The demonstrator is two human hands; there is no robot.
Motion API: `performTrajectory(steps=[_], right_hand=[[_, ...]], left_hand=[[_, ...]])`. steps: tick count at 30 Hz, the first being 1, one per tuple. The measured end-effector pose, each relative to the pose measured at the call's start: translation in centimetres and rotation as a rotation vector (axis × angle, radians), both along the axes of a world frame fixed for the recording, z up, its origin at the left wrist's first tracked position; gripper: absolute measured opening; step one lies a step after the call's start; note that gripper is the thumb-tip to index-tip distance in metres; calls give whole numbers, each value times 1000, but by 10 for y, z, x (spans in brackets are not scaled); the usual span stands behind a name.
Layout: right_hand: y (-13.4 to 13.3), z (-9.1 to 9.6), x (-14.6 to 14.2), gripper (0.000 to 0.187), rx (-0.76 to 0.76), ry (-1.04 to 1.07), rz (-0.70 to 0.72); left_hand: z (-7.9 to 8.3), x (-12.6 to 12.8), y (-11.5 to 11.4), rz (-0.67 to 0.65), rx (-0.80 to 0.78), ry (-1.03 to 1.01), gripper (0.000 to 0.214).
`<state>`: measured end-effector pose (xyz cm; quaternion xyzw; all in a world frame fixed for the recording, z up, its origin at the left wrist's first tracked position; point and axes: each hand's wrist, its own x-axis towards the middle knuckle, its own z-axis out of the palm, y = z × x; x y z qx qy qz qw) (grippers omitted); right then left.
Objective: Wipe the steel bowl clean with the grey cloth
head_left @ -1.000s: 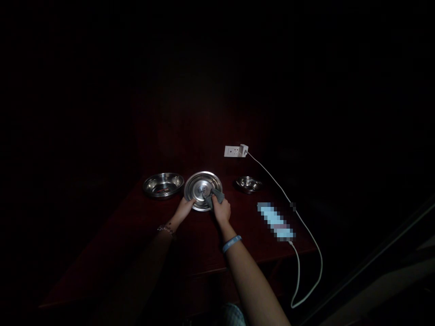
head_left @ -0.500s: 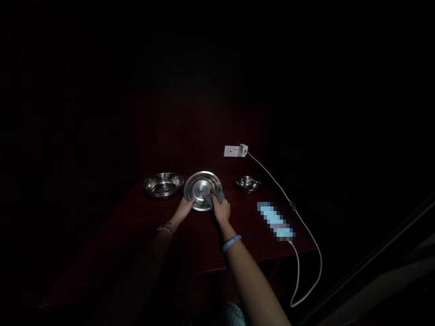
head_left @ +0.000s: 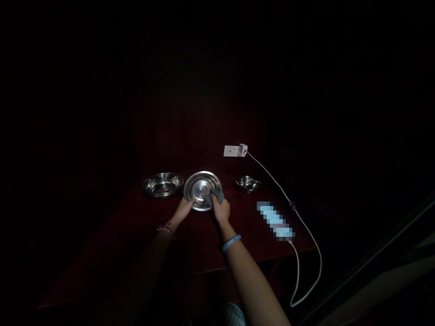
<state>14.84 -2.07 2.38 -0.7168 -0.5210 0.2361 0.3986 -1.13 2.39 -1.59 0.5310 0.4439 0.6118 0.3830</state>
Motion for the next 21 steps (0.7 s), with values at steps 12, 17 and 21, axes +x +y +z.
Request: performTrajectory(steps=[12,17,21], right_hand=[[1,-2,0,45,30,27,-7],[0,-1,1,45,-1,2,-14],[-1,0,2,46,-9,-3,-10]], left_hand=[[14,4,-11,22,-89,-15,42],[13,0,-9,-2,-98,2,43],[10,-3,-5,-23,-105,0,43]])
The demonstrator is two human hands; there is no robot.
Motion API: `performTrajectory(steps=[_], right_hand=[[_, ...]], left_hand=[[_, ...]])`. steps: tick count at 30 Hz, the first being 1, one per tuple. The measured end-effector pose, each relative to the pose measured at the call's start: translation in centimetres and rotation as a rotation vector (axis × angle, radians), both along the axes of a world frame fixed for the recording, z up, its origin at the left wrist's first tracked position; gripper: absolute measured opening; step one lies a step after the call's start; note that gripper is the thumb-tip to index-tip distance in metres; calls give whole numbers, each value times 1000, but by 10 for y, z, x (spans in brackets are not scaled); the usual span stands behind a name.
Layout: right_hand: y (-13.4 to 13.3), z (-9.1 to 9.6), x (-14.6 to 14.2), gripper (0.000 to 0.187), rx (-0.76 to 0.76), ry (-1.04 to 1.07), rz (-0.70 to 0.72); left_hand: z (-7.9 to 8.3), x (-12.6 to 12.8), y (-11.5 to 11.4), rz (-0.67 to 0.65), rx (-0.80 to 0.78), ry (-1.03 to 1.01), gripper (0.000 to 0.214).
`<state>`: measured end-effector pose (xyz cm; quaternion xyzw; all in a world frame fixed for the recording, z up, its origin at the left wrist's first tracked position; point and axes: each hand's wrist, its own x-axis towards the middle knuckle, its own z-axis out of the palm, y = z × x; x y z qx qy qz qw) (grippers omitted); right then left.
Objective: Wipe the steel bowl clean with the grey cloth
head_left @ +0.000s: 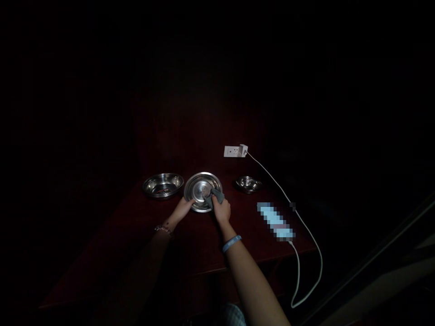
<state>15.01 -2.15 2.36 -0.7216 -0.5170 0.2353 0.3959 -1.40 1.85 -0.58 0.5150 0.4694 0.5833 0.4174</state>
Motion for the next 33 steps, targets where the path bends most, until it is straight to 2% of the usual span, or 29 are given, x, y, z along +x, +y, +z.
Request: performTrajectory(steps=[10,22,33], right_hand=[[-5,8,0,45,-7,-3,-54],[0,1,1,45,10,-10,-35],[4,-3,0,45,44,42,-26]], left_hand=[[-8,-3,5,-44,18,-13,45],[-2,2,-2,-27,36,30,44],[6,3,-6,37,131,-6,73]])
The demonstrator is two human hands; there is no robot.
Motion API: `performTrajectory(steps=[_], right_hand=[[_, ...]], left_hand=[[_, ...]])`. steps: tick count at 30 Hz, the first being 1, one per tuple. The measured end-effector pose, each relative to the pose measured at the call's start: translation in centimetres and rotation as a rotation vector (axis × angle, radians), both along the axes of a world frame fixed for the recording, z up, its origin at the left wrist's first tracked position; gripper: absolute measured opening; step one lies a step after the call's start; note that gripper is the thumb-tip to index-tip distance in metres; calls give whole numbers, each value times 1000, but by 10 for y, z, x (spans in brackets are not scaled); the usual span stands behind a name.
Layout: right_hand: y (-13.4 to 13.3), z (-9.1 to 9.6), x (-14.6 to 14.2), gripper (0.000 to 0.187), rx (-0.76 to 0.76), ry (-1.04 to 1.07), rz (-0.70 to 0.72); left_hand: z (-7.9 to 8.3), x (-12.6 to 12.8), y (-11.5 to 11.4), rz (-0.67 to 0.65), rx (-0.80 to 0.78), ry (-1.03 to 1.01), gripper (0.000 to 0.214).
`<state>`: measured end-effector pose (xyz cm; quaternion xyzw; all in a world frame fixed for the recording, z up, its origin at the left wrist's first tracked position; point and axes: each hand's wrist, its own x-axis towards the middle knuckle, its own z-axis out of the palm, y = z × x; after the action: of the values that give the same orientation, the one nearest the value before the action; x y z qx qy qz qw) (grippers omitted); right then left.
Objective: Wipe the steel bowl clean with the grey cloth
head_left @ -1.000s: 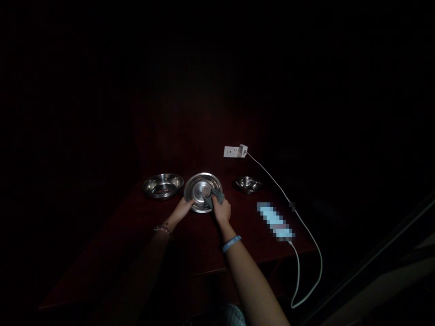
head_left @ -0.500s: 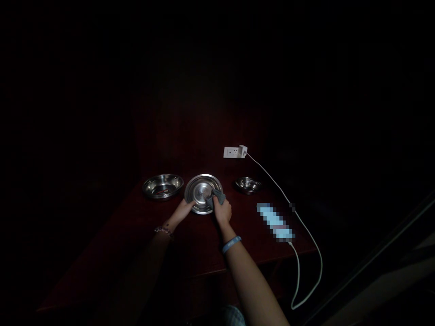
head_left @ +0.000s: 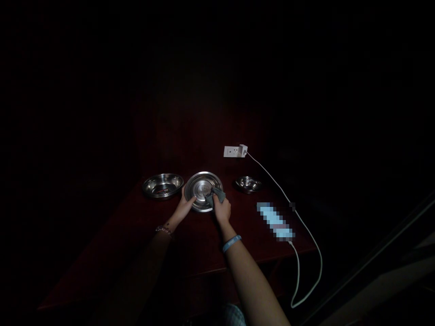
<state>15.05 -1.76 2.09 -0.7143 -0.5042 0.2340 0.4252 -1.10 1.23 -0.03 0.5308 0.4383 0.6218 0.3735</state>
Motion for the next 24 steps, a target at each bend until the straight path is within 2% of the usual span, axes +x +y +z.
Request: performTrajectory(steps=[8,14,18,24], right_hand=[[10,-8,4,43,45,114,-21],[17,-15,5,38,122,231,-51],[18,-18,3,37,161,250,-26],[18,-18,3,39,133,243,-10]], left_hand=[[-9,-1,9,-46,40,8,77],[-16,6,3,-185,26,133,90],[-18,9,1,-209,-1,218,87],[-16,7,3,-200,-16,196,80]])
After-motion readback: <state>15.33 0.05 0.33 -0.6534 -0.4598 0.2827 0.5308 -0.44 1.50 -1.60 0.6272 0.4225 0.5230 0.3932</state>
